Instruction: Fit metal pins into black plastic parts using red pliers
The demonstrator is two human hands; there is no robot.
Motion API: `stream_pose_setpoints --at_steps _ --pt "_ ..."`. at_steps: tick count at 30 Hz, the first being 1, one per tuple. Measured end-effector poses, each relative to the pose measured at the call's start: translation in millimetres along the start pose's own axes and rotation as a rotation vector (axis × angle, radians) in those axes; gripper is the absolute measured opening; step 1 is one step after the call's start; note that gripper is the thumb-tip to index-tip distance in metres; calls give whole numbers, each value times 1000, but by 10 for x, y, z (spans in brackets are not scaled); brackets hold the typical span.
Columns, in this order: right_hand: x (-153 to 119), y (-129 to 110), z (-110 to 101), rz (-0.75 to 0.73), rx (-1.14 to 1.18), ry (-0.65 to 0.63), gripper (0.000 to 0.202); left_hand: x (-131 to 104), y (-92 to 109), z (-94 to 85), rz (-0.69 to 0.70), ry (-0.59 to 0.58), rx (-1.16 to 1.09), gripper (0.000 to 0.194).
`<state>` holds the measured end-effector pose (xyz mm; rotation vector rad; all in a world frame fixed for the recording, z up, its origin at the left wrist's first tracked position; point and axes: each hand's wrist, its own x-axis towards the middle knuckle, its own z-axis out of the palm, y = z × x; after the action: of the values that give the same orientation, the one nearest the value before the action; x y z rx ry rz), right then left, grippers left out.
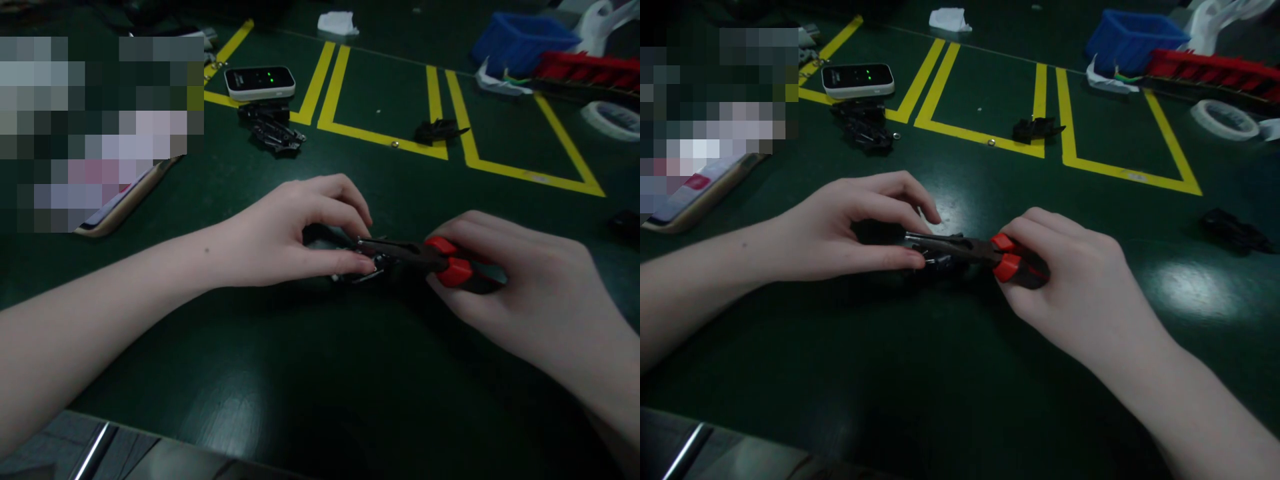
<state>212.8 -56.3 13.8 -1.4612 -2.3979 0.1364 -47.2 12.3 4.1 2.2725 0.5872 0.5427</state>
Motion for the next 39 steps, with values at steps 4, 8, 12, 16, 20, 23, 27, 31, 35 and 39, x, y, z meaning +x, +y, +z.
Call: stream_pose_setpoints --at_steps 4,8,12,16,20,23,27,31,35,39 --pt "12 -6 -1 0 -30 -8 5 3 -5 -44 -9 -3 -58 12" --pt "5 9 3 -24 -89 28 7 -17 -56 -136 -67 -17 -5 17" --pt "-17 57 -18 -48 -199 29 15 -39 -104 -187 -87 -137 68 26" --pt "-41 103 -53 -55 -283 30 21 -47 -98 -157 -44 -174 92 31" --pt "-62 96 -64 -49 -338 65 23 -44 -84 -125 -2 -186 95 24" --pt "-64 79 -61 -46 -333 63 24 -42 -88 -118 22 -197 91 24" --pt "-58 85 -59 -39 -306 26 26 -48 -94 -97 93 -179 180 25" --pt "-56 102 -59 -44 -297 3 23 -59 -72 -60 186 -150 407 23" --pt "-62 103 -51 -56 -290 7 23 -54 -10 -32 209 -136 568 21" --pt "-68 92 -44 -21 -307 -8 25 -52 52 -7 251 -152 628 25"
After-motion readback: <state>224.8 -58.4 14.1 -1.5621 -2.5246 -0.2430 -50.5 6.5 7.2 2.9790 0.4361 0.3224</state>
